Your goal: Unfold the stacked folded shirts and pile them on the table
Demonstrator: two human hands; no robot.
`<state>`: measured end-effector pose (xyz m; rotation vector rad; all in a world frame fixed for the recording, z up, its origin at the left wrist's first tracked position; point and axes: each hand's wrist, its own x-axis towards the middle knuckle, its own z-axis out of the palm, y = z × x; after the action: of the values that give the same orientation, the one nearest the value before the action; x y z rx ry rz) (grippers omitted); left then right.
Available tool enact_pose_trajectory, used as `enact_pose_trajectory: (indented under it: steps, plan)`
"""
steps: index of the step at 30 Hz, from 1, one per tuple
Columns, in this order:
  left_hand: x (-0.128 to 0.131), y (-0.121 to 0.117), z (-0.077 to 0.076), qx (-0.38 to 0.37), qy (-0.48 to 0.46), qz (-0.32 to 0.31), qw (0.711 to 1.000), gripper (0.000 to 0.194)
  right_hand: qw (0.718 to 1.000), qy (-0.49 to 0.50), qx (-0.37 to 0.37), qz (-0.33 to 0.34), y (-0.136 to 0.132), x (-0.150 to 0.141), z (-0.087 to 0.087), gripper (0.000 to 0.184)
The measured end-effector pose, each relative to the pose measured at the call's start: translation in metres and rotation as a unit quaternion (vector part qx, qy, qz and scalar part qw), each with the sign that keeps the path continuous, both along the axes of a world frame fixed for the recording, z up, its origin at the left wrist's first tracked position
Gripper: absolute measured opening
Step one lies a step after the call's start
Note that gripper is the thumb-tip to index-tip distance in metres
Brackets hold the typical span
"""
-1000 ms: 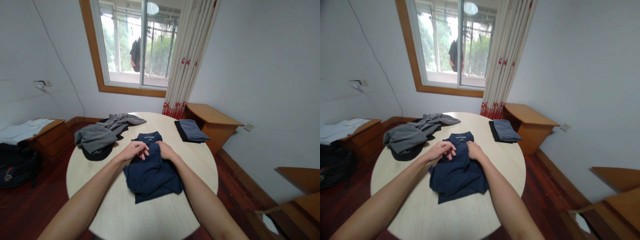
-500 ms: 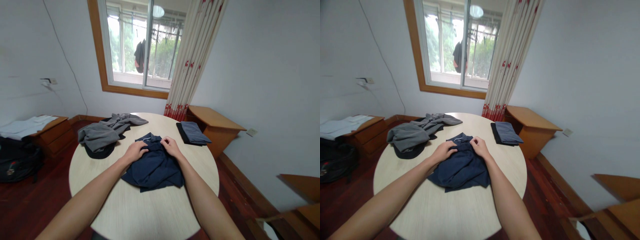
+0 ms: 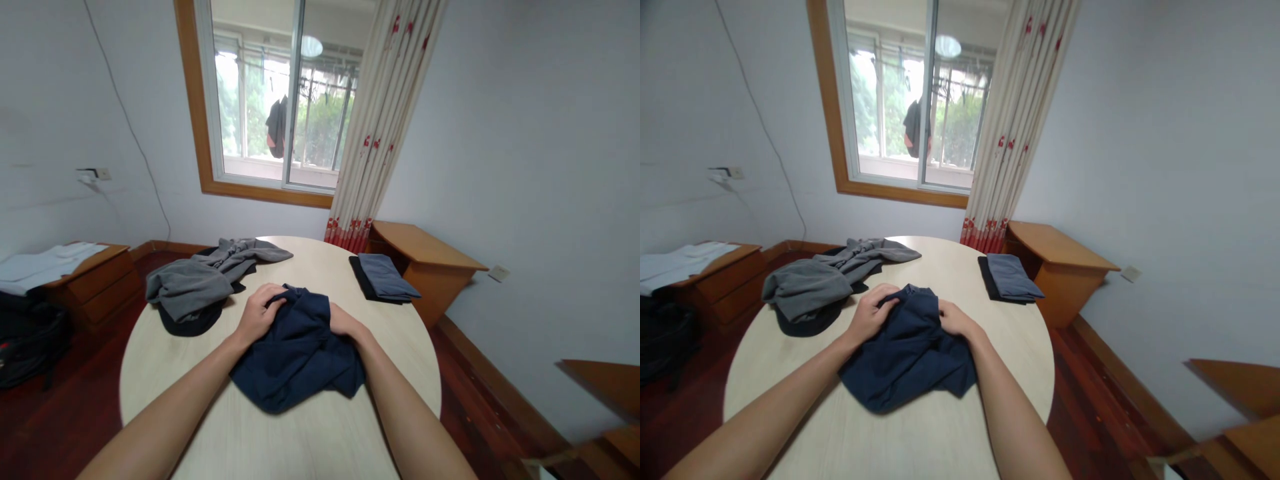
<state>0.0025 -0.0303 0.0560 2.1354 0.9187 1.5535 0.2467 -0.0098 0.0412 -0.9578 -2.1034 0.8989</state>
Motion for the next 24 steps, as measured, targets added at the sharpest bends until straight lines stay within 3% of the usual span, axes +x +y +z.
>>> enact_pose_trajectory:
  steps: [5, 8, 10, 12, 14, 15, 17, 20, 24]
  plan:
    - [0.002, 0.000, 0.000, -0.039, -0.042, 0.000, 0.998, 0.022, 0.998, -0.058, 0.033, 0.002, 0.002, 0.000, -0.007, 0.030]
    - [-0.008, 0.005, 0.005, -0.053, -0.094, 0.031, 0.994, 0.025, 0.990, -0.046, 0.061, -0.119, 0.013, 0.017, -0.005, 0.020]
    - [-0.022, 0.013, 0.009, -0.057, -0.152, 0.069, 0.984, 0.029, 0.954, 0.024, 0.112, -0.276, 0.023, 0.037, -0.003, 0.026]
    - [-0.039, 0.023, 0.012, -0.049, -0.231, 0.112, 0.965, 0.031, 0.884, 0.122, 0.149, -0.426, 0.034, 0.060, -0.004, 0.035]
    - [-0.055, 0.034, 0.012, -0.034, -0.299, 0.147, 0.942, 0.032, 0.825, 0.193, 0.144, -0.511, 0.044, 0.077, -0.011, 0.043]
    - [-0.061, 0.038, 0.011, -0.028, -0.317, 0.160, 0.934, 0.031, 0.812, 0.211, 0.130, -0.529, 0.048, 0.083, -0.016, 0.046]
    - [-0.069, 0.045, 0.008, -0.024, -0.321, 0.185, 0.928, 0.029, 0.816, 0.215, 0.100, -0.528, 0.053, 0.087, -0.028, 0.049]
    - [-0.070, 0.047, 0.002, -0.027, -0.282, 0.215, 0.935, 0.031, 0.850, 0.170, 0.078, -0.493, 0.054, 0.081, -0.040, 0.054]
    - [-0.061, 0.043, -0.005, -0.015, -0.133, 0.208, 0.969, 0.036, 0.898, 0.069, 0.076, -0.428, 0.047, 0.065, -0.041, 0.052]
